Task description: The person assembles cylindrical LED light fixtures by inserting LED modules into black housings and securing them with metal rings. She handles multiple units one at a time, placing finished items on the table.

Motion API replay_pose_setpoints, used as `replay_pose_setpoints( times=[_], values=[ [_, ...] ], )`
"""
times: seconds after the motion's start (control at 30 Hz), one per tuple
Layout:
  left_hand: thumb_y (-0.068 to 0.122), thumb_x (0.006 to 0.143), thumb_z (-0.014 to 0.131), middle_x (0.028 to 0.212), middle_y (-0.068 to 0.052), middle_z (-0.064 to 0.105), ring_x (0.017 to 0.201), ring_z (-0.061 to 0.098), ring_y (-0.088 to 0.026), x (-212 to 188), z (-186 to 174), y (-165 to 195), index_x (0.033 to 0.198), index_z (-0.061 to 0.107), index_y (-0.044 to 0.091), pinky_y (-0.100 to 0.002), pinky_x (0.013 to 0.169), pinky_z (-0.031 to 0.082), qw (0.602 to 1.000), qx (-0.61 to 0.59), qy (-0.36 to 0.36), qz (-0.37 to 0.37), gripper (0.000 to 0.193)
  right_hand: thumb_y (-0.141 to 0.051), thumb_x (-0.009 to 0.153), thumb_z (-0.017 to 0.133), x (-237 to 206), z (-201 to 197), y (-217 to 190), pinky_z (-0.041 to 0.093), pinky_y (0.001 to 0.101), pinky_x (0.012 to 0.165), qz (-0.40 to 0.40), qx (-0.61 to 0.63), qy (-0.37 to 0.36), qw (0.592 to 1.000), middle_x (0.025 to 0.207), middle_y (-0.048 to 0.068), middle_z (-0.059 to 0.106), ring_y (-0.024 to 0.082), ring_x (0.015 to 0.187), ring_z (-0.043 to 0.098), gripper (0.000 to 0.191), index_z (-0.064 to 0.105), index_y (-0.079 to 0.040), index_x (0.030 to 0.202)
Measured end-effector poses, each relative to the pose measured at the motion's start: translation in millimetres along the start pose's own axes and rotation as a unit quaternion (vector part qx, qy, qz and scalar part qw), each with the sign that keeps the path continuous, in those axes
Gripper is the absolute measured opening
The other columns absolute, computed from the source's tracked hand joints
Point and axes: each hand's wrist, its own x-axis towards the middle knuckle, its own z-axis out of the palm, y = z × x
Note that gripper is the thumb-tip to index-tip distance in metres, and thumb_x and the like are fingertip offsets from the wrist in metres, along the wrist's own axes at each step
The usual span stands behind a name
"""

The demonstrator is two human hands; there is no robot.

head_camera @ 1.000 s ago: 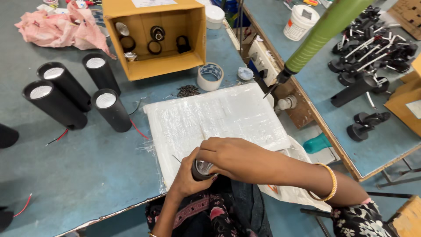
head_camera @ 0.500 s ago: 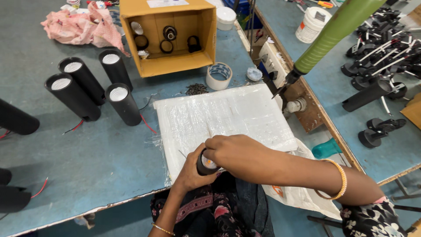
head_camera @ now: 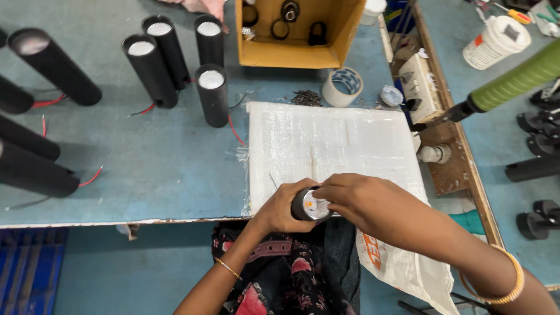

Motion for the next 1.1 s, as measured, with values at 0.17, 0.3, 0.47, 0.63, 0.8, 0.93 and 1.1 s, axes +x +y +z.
replay_pose_setpoints(
  times=[0.17, 0.3, 0.47, 0.63, 0.8, 0.93, 1.1],
  values=[
    [0.023, 0.064, 0.083, 0.104, -0.012, 0.075, 0.094, 0.075, -0.024, -1, 1, 0, 0.125, 0.061, 0.007, -0.034, 0.087, 0.058, 0.999, 0.036, 0.001, 0.015, 0.067, -0.009, 0.082, 0.066, -3, 9, -2, 0.054, 0.0444, 0.08, -0.048, -0.017, 0.052, 0.997, 0.111, 0.011, 0.07, 0.035, 0.101, 0.067, 0.032, 0.07, -0.004, 0.114],
    [0.025, 0.063, 0.085, 0.104, -0.013, 0.074, 0.094, 0.075, -0.028, -2, 2, -4, 0.124, 0.062, 0.007, -0.037, 0.086, 0.059, 0.998, 0.052, 0.003, 0.033, 0.067, -0.012, 0.082, 0.068, -4, 15, -9, 0.054, 0.0449, 0.076, -0.001, -0.033, 0.009, 0.999, 0.11, 0.011, 0.066, 0.034, 0.097, 0.066, 0.04, 0.066, -0.007, 0.123],
    [0.025, 0.063, 0.085, 0.105, -0.013, 0.074, 0.095, 0.075, -0.028, -3, 3, -6, 0.124, 0.062, 0.007, -0.037, 0.087, 0.059, 0.997, 0.055, 0.013, 0.044, 0.067, -0.015, 0.082, 0.069, -5, 16, -14, 0.053, 0.045, 0.074, 0.009, -0.056, -0.003, 0.998, 0.109, 0.011, 0.064, 0.033, 0.095, 0.065, 0.045, 0.064, -0.009, 0.126],
    [0.025, 0.065, 0.086, 0.106, -0.013, 0.073, 0.096, 0.074, -0.029, -4, 3, -5, 0.125, 0.061, 0.007, -0.037, 0.087, 0.058, 0.997, 0.062, 0.015, 0.049, 0.067, -0.017, 0.082, 0.069, -4, 20, -15, 0.053, 0.0446, 0.073, 0.0, -0.082, 0.019, 0.996, 0.105, 0.01, 0.065, 0.033, 0.094, 0.065, 0.041, 0.065, -0.009, 0.122],
    [0.025, 0.066, 0.086, 0.107, -0.013, 0.073, 0.096, 0.074, -0.029, -4, 3, -5, 0.125, 0.06, 0.006, -0.037, 0.087, 0.058, 0.997, 0.061, 0.017, 0.053, 0.068, -0.021, 0.085, 0.068, -7, 23, -13, 0.053, 0.0444, 0.072, 0.023, -0.075, 0.021, 0.997, 0.105, 0.011, 0.066, 0.035, 0.09, 0.065, 0.04, 0.065, -0.009, 0.123],
    [0.025, 0.066, 0.086, 0.106, -0.013, 0.073, 0.095, 0.075, -0.027, -4, 4, -7, 0.127, 0.06, 0.005, -0.037, 0.088, 0.058, 0.997, 0.055, 0.018, 0.048, 0.069, -0.022, 0.087, 0.067, -7, 26, -12, 0.054, 0.0444, 0.071, 0.018, -0.066, 0.05, 0.996, 0.106, 0.012, 0.067, 0.036, 0.087, 0.066, 0.038, 0.066, -0.007, 0.122],
    [0.026, 0.066, 0.086, 0.106, -0.013, 0.074, 0.095, 0.075, -0.027, -4, 4, -8, 0.128, 0.06, 0.005, -0.036, 0.087, 0.059, 0.997, 0.059, 0.018, 0.042, 0.07, -0.023, 0.087, 0.066, -7, 26, -12, 0.054, 0.0443, 0.071, 0.028, -0.067, 0.046, 0.996, 0.105, 0.012, 0.067, 0.036, 0.088, 0.066, 0.039, 0.066, -0.007, 0.122]
  ],
)
